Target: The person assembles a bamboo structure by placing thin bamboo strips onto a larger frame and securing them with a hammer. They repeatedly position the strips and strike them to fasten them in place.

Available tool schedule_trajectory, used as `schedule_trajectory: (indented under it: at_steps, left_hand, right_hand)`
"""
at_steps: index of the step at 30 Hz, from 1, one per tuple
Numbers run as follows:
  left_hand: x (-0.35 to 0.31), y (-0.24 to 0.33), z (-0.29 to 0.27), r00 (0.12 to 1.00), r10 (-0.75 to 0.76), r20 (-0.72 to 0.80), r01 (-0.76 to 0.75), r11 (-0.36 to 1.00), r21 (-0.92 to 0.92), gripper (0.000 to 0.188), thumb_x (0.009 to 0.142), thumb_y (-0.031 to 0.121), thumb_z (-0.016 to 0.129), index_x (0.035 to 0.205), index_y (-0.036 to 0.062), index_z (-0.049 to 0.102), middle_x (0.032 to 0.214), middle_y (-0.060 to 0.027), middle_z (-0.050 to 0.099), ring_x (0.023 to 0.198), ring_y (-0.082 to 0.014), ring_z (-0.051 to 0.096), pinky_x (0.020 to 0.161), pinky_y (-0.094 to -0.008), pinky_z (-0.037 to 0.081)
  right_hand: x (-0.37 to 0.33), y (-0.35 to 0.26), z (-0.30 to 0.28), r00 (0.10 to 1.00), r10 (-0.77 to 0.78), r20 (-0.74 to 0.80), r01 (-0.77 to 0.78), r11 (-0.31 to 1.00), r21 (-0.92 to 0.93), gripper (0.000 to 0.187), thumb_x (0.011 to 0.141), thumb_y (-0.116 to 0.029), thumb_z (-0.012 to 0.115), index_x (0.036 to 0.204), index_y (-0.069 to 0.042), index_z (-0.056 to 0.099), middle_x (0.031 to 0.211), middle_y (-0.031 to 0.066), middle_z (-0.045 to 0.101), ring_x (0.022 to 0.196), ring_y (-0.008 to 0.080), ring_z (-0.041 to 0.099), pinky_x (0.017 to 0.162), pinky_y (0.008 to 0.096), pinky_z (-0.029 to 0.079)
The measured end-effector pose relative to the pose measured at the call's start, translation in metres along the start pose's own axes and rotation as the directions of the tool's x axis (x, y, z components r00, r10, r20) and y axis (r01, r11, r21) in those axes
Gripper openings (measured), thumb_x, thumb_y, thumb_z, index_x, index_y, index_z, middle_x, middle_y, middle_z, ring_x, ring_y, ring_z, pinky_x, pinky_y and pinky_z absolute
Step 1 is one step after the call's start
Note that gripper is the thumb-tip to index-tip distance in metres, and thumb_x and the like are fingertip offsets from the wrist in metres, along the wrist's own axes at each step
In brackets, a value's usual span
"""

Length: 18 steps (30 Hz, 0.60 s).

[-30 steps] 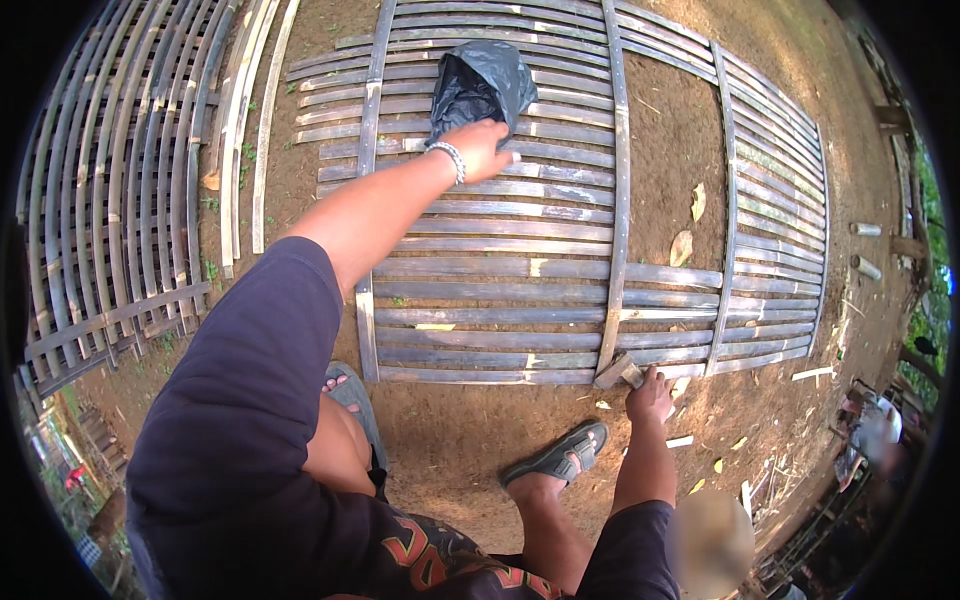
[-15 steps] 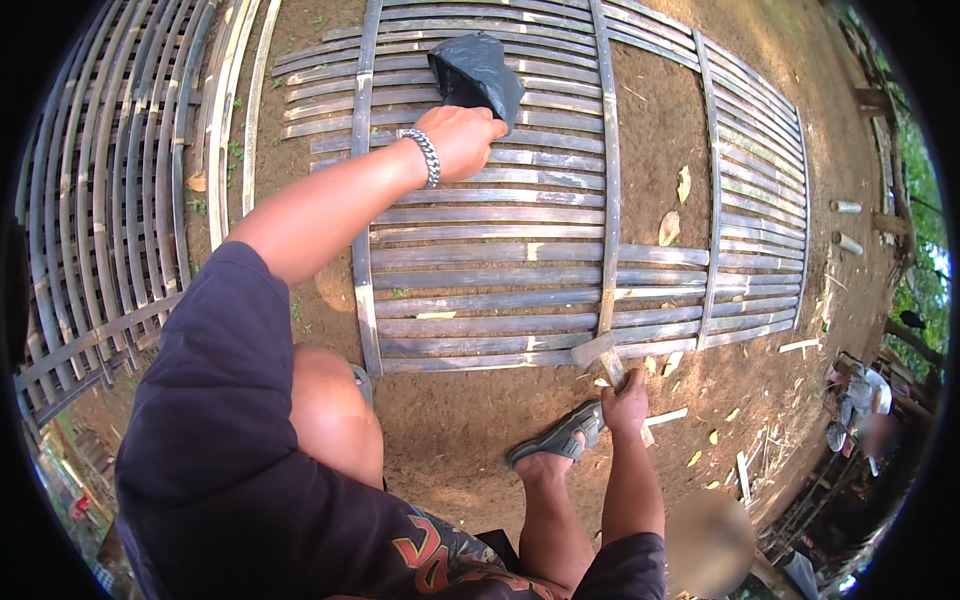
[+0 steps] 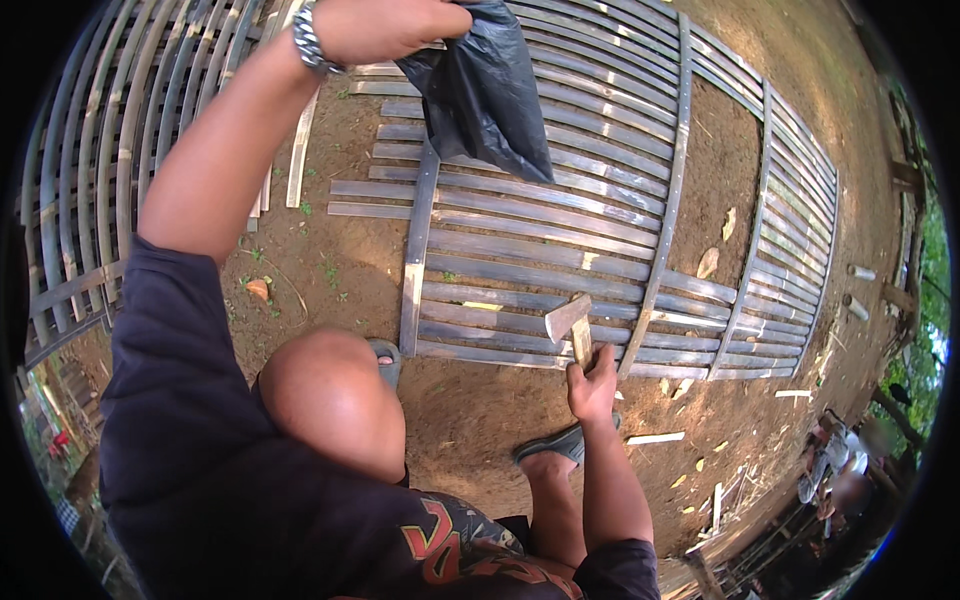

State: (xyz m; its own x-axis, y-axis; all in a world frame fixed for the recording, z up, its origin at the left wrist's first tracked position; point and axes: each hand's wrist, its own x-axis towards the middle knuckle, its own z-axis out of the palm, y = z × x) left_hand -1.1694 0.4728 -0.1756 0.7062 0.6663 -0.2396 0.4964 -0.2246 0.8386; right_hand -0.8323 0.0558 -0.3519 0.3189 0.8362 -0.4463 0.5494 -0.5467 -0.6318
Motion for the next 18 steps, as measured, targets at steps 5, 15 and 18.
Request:
schedule_trajectory:
  at_steps: [5, 15, 18]
  left_hand:
    - [-0.107, 0.022, -0.028, 0.971, 0.18, 0.154, -0.174, 0.983, -0.054, 0.031, 0.087, 0.005, 0.049, 0.102, 0.0001, 0.074, 0.088, -0.0073, 0.075, 0.073, -0.0191, 0.068, 0.07, -0.0355, 0.056]
    - [-0.248, -0.103, 0.101, 0.875, -0.407, 0.264, 0.149, 0.743, 0.653, 0.031, 0.092, 0.033, 0.066, 0.098, 0.0041, 0.076, 0.098, -0.0196, 0.07, 0.099, -0.036, 0.068, 0.087, -0.0462, 0.053]
    - [-0.26, -0.171, 0.112, 0.928, -0.373, -0.014, 0.355, 0.87, 0.343, 0.036, 0.098, 0.035, 0.062, 0.1, 0.0015, 0.074, 0.102, -0.0211, 0.07, 0.101, -0.0389, 0.066, 0.09, -0.047, 0.052]
  right_hand:
    - [0.022, -0.027, 0.034, 0.991, -0.091, 0.095, 0.088, 0.995, 0.037, 0.026, 0.081, -0.008, 0.062, 0.102, 0.0, 0.049, 0.08, 0.0069, 0.051, 0.071, 0.0163, 0.046, 0.065, 0.0335, 0.043]
    - [0.043, -0.071, 0.088, 0.948, -0.182, 0.26, 0.182, 0.983, 0.023, 0.025, 0.081, -0.008, 0.062, 0.099, -0.001, 0.047, 0.079, 0.0086, 0.051, 0.069, 0.0182, 0.045, 0.064, 0.0355, 0.042]
    - [0.041, -0.064, 0.096, 0.951, -0.129, 0.282, 0.125, 0.992, 0.034, 0.025, 0.081, -0.008, 0.062, 0.099, -0.002, 0.047, 0.079, 0.0087, 0.051, 0.07, 0.0182, 0.046, 0.064, 0.0355, 0.042]
